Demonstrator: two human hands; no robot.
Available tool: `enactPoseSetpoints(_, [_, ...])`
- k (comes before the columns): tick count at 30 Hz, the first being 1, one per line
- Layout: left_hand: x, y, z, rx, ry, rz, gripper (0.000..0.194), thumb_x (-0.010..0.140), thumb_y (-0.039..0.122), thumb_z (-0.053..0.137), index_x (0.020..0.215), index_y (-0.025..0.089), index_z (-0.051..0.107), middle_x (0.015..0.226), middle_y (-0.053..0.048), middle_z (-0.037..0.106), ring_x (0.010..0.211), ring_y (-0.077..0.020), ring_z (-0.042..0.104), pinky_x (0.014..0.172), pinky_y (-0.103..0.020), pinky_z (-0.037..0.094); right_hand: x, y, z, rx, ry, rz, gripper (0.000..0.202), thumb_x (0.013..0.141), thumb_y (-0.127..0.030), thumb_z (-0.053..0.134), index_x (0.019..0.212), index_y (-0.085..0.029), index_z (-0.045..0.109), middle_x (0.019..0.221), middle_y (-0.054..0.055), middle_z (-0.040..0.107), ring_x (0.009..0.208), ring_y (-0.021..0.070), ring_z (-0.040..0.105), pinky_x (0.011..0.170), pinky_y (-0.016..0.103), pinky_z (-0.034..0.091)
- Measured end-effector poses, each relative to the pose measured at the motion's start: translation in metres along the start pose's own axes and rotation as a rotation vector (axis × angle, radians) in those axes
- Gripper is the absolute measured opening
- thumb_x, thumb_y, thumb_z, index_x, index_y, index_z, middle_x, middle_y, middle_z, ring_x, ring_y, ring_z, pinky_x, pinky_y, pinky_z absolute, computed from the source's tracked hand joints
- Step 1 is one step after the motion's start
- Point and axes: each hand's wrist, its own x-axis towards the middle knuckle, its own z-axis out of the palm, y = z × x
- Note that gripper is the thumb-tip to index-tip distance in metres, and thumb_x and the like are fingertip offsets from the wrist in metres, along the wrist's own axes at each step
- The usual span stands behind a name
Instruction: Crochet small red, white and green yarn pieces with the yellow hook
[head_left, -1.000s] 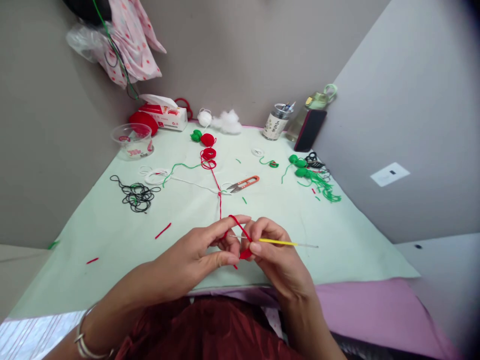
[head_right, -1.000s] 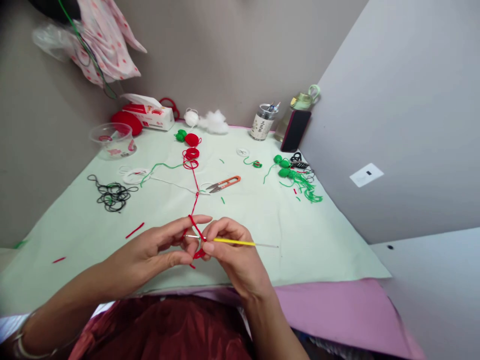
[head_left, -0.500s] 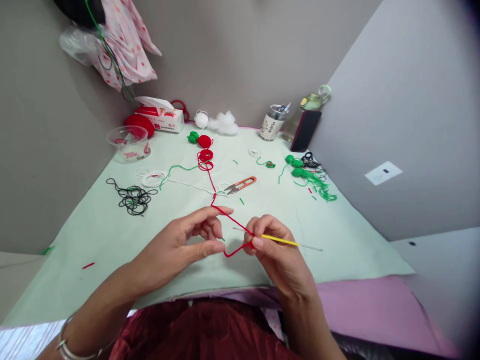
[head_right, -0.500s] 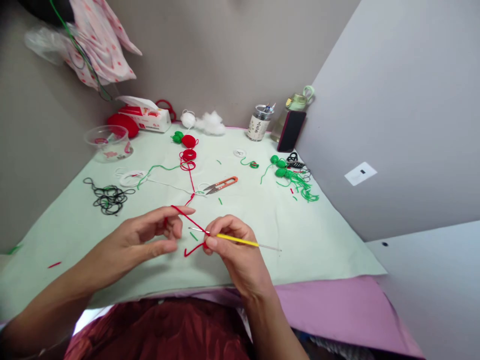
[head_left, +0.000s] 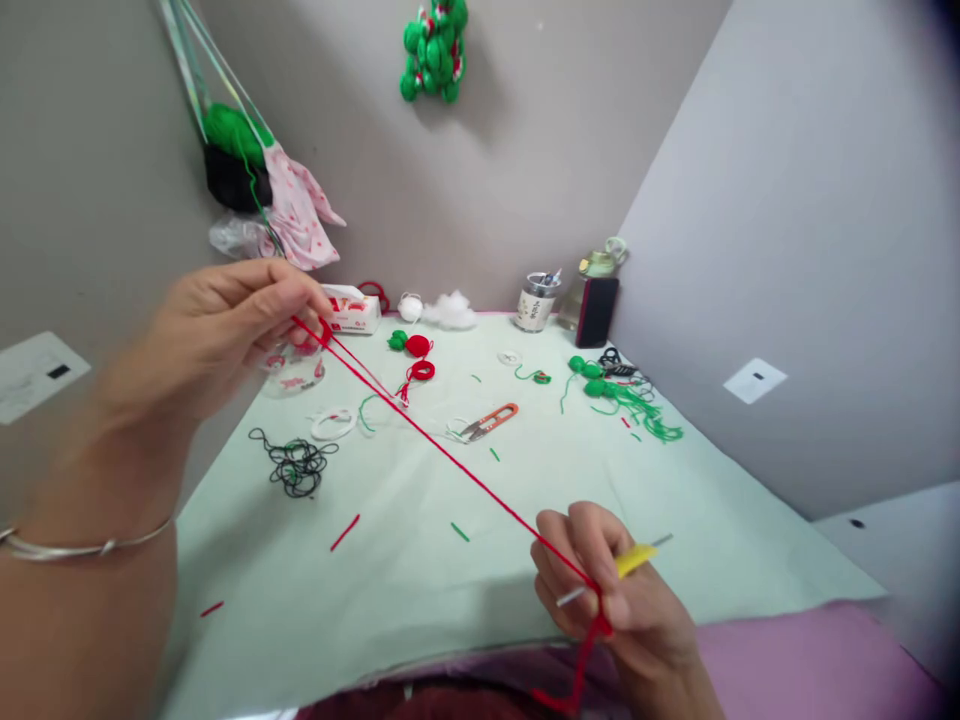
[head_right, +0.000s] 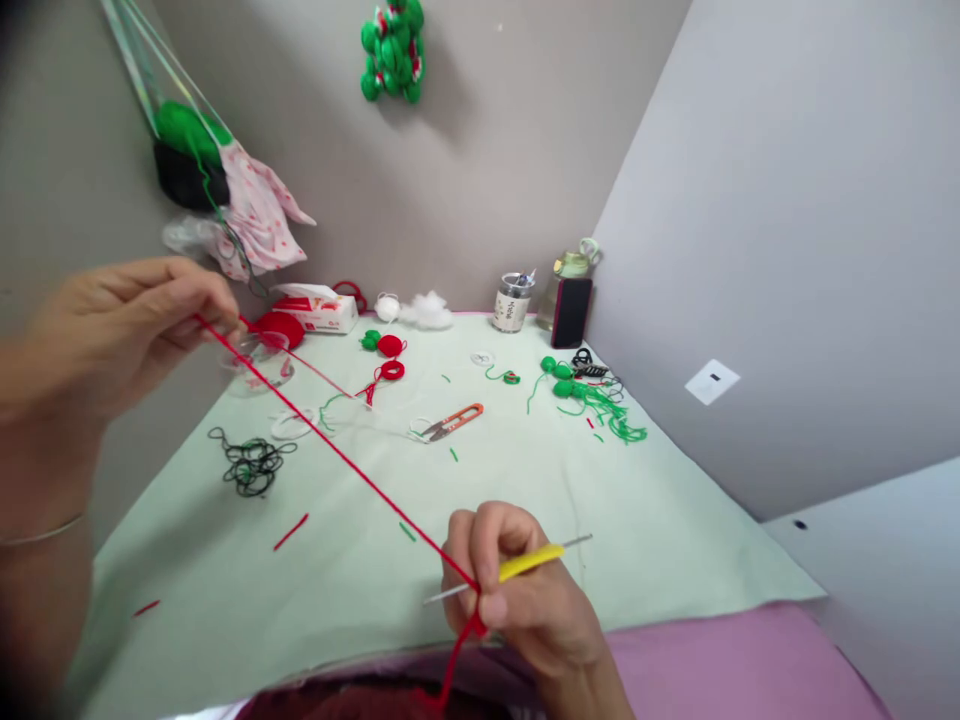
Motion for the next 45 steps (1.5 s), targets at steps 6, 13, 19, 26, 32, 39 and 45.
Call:
enactPoseSetpoints(6, [0.018,0.002,0.012,0.424,-0.119,0.217,0.03,0.098,0.042,0.066,0.108,0.018,0.08,0.104,0.005,0.073,0.106,-0.0192,0.064,0.086,-0.023,0.052,0.008,-0.007,0.011,-0.074,0.166,-0.009,0.024,0.074,-0.024,0.092,0.072,-0.02,0.068,0.066,-0.004,0.053,0.053,0.0061,0.044,0.053,0.019,0.036])
enactPoseSetpoints(13, [-0.098,0.0,0.079,-0.399,-0.376,-0.034,0.047,0.102,0.056,0.058,0.143,0.035,0.067,0.158,-0.011,0.057,0.136,-0.0398,0.06,0.092,-0.046,0.064,0.018,0.0,0.032,-0.166,0.255,-0.046,0.024,0.071,-0.026,0.096,0.072,-0.019,0.073,0.069,-0.003,0.064,0.058,0.007,0.055,0.06,0.02,0.042])
enactPoseSetpoints(19, [-0.128,-0.002,0.126,-0.977,-0.279,-0.157,0.056,0.101,0.066,0.054,0.148,0.036,0.062,0.161,-0.01,0.056,0.151,-0.0385,0.047,0.121,-0.06,0.041,0.017,0.019,0.051,-0.234,0.12,-0.038,0.019,0.072,-0.02,0.095,0.075,-0.02,0.077,0.074,-0.002,0.067,0.065,0.0083,0.057,0.062,0.02,0.043])
enactPoseSetpoints(26, [-0.123,-0.019,0.125,-0.53,0.032,0.157,0.068,0.107,0.06,0.041,0.057,0.026,0.071,0.12,-0.007,0.08,0.152,-0.0346,0.044,0.134,-0.056,0.007,0.024,0.03,0.049,-0.273,0.127,-0.148,0.018,0.072,-0.022,0.095,0.074,-0.021,0.076,0.074,-0.003,0.065,0.063,0.0077,0.056,0.059,0.02,0.042])
enactPoseSetpoints(32, [-0.14,-0.039,0.124,-0.173,0.058,0.17,0.051,0.098,0.07,0.053,0.112,0.033,0.086,0.145,-0.009,0.07,0.153,-0.0395,0.039,0.13,-0.057,0.017,0.021,0.022,0.047,-0.665,0.166,-0.326,0.005,0.086,-0.024,0.085,0.083,-0.024,0.08,0.083,0.003,0.072,0.077,0.0151,0.065,0.072,0.027,0.051])
enactPoseSetpoints(39, [-0.149,-0.024,0.132,-0.694,-0.023,-0.262,0.057,0.07,0.055,0.094,0.119,0.027,0.083,0.086,-0.002,0.071,0.084,-0.0214,0.069,0.085,-0.031,0.057,0.017,0.021,0.052,-0.827,0.131,-0.378,0.006,0.094,-0.029,0.077,0.097,-0.026,0.082,0.093,0.007,0.074,0.084,0.0186,0.069,0.074,0.029,0.055])
enactPoseSetpoints(45, [-0.149,-0.015,0.125,-0.806,-0.054,-0.283,0.039,0.077,0.035,0.094,0.114,0.028,0.083,0.072,0.003,0.067,0.07,-0.0129,0.064,0.069,-0.022,0.052,0.012,0.025,0.062,-0.791,0.231,-0.427,0.01,0.096,-0.022,0.074,0.098,-0.029,0.081,0.089,0.002,0.073,0.078,0.0143,0.069,0.072,0.024,0.057])
